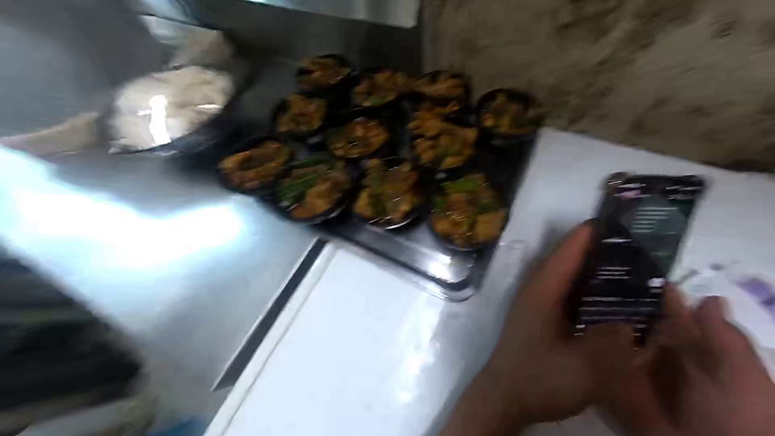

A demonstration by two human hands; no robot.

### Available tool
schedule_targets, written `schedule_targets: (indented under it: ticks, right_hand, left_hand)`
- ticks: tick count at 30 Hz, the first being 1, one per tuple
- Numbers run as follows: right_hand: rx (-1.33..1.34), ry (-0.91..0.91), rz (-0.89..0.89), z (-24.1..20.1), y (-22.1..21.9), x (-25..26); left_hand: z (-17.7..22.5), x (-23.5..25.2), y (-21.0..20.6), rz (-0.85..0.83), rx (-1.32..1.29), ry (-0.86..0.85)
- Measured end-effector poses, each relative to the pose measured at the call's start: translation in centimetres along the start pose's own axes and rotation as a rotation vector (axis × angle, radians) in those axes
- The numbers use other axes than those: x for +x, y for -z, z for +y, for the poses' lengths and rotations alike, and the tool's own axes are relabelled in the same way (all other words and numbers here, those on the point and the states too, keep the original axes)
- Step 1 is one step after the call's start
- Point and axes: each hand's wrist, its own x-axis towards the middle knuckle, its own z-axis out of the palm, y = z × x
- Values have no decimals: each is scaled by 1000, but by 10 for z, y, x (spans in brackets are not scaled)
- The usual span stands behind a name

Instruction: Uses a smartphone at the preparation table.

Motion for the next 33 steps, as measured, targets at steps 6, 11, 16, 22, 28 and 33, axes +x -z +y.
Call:
schedule_targets:
  ticks: [6, 11, 16, 22, 28, 33]
  right_hand:
    - [331, -92, -226, 10, 27, 3]
    - [269, -95, -110, 2, 9, 0]
    - [263, -98, -98, 3, 7, -2]
    - [263, -106, -120, 4, 7, -2]
    - [270, -83, -145, 6, 8, -1]
    - [255, -94, -121, 5, 7, -2]
  left_hand:
    - [-6, 0, 8, 30, -24, -52]
    - [-7, 2, 9, 62, -11, -123]
    - [-7, 2, 7, 75, -70, -156]
    - [-6, 3, 5, 123, -45, -152]
    - [-7, 1, 2, 181, -24, -124]
    - [-7, 0, 2, 171, -44, -115]
